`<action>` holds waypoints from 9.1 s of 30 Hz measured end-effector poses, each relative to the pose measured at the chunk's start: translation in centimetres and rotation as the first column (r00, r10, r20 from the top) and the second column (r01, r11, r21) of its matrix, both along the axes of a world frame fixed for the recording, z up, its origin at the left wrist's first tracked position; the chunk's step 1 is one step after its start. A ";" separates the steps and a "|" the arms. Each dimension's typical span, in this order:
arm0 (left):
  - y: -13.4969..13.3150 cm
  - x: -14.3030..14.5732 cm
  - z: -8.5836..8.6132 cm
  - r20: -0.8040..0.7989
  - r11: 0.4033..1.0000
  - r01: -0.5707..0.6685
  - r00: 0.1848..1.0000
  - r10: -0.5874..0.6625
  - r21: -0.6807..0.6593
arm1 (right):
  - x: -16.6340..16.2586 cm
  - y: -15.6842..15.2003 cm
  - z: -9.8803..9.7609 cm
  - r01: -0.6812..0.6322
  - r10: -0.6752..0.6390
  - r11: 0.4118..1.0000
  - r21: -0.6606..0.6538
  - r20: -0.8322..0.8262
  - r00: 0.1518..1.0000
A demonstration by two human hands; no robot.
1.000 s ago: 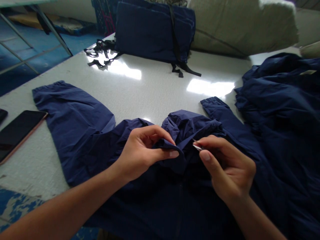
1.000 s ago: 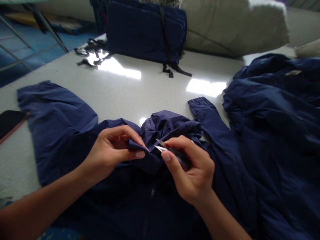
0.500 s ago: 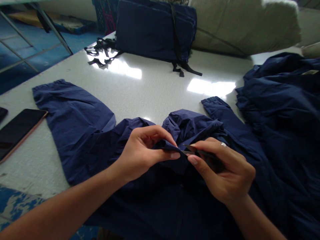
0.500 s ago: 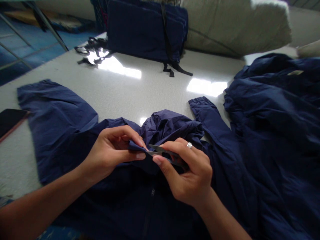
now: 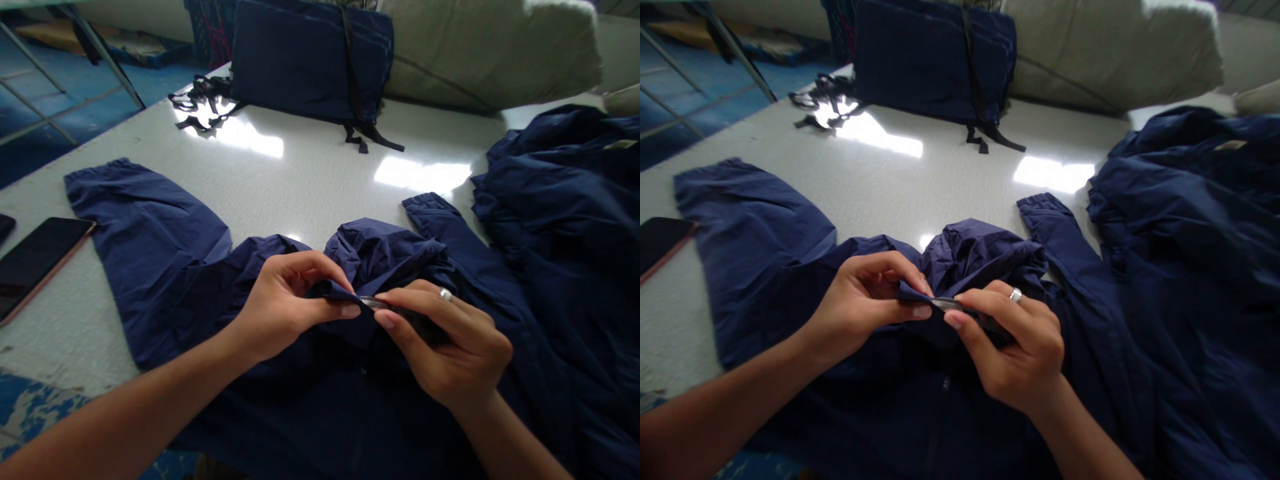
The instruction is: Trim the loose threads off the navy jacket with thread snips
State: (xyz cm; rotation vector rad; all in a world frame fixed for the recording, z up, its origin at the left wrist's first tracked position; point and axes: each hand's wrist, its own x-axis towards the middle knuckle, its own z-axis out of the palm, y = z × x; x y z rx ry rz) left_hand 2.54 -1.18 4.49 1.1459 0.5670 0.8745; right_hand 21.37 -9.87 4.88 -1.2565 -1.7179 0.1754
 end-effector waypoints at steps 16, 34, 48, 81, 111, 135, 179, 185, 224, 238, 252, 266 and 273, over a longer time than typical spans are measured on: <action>0.0 0.0 0.0 0.015 1.000 0.008 1.000 -0.008 0.000 | 0.1 0.0 0.1 -0.019 0.020 1.000 -0.018 0.012 1.000; -0.1 0.0 0.0 0.008 1.000 0.012 1.000 -0.012 -0.002 | 0.1 0.0 0.2 -0.012 0.012 1.000 -0.010 0.020 1.000; -0.4 0.0 0.2 0.028 0.999 0.051 0.998 -0.051 -0.007 | 0.3 -0.4 -0.2 0.114 -0.169 0.973 -0.202 -0.278 0.946; 1.8 -0.5 0.2 -0.089 0.836 0.351 0.901 -0.423 -0.422 | 0.6 1.8 0.3 0.341 -0.380 0.920 -0.196 -0.224 0.898; 1.1 -0.3 -0.1 0.079 0.948 0.089 0.995 -0.068 -0.305 | 0.3 -0.1 1.8 -0.263 0.096 0.907 -0.330 -0.444 0.891; 0.3 0.1 -0.3 -0.033 0.975 -0.215 0.976 0.217 0.055 | -0.2 0.1 -0.1 -0.189 0.147 0.929 -0.319 -0.152 0.977; -0.1 0.3 -0.2 0.216 0.902 0.192 0.970 -0.114 -0.387 | 0.5 0.4 -0.3 0.081 -0.250 0.927 -0.366 -0.442 0.861; -0.1 0.3 0.1 0.266 0.884 0.229 0.956 -0.125 -0.408 | 0.6 0.9 -0.8 0.180 -0.347 0.921 -0.347 -0.516 0.783; -0.2 0.4 0.0 -0.272 0.964 0.033 0.956 -0.108 -0.264 | -0.3 -0.3 -0.4 -0.151 0.046 0.978 0.143 0.558 0.828; 0.2 0.5 -0.9 0.217 0.852 0.084 0.976 0.035 -0.516 | -0.4 0.0 -0.9 -0.118 0.087 0.992 0.038 0.466 0.880; 0.5 0.6 -0.1 0.254 0.837 0.047 0.961 0.111 -0.545 | -0.4 -0.4 -1.4 -0.054 0.018 0.993 0.109 0.313 0.950; 0.8 0.7 0.0 0.312 0.819 0.073 0.940 0.134 -0.570 | -0.5 -0.1 -0.9 0.122 -0.154 0.979 0.166 0.198 0.968; 0.8 0.6 -0.1 0.314 0.827 0.068 0.940 0.135 -0.559 | -0.6 0.1 -0.8 0.116 -0.149 0.979 0.169 0.198 0.969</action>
